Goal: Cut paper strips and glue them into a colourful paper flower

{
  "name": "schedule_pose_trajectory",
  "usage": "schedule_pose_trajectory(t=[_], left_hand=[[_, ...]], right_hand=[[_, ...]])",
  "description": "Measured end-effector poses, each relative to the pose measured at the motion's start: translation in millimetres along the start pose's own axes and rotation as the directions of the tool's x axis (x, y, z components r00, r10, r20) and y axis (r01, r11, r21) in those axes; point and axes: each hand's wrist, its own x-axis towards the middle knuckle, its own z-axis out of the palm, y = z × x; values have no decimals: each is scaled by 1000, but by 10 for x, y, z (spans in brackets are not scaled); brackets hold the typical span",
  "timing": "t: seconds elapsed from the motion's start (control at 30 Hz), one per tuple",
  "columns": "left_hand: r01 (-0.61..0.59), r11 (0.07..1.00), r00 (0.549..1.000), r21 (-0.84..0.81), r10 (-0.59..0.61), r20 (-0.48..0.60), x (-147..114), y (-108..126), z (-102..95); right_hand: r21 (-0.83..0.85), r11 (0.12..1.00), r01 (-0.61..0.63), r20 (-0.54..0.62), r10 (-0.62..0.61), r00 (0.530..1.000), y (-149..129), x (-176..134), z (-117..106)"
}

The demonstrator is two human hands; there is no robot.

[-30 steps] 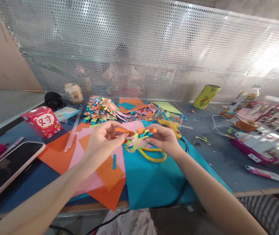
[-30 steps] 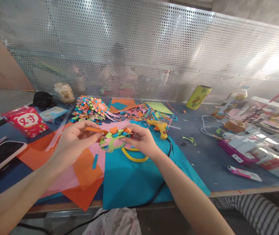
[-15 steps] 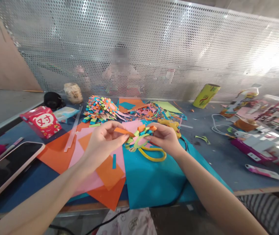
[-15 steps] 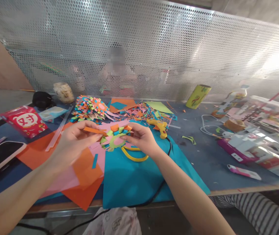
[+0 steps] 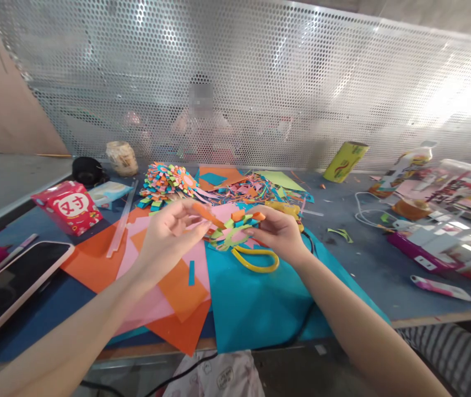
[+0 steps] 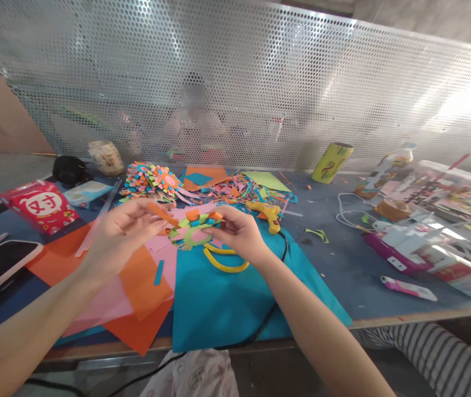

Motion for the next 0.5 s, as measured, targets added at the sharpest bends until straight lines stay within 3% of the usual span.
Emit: schedule_pose_trajectory(t=[0.13, 0.23, 0.37, 0.5], left_hand=[[-148, 988, 980, 45, 152, -131, 56, -4, -71], [-206, 973, 948, 103, 225, -227, 91, -25, -108], [-204, 961, 930, 189, 250, -268, 110, -57, -131], [-194, 957, 935, 217, 247, -254, 102, -63, -126]], right_hand=[[-171, 979, 113, -28, -120, 992, -41, 3, -16], [-313, 915, 256, 6, -267, 964, -81, 15, -33], [-465, 735, 493, 110, -504, 856, -94, 25, -81], [-657, 524, 542, 110, -645, 757, -93, 3, -143]])
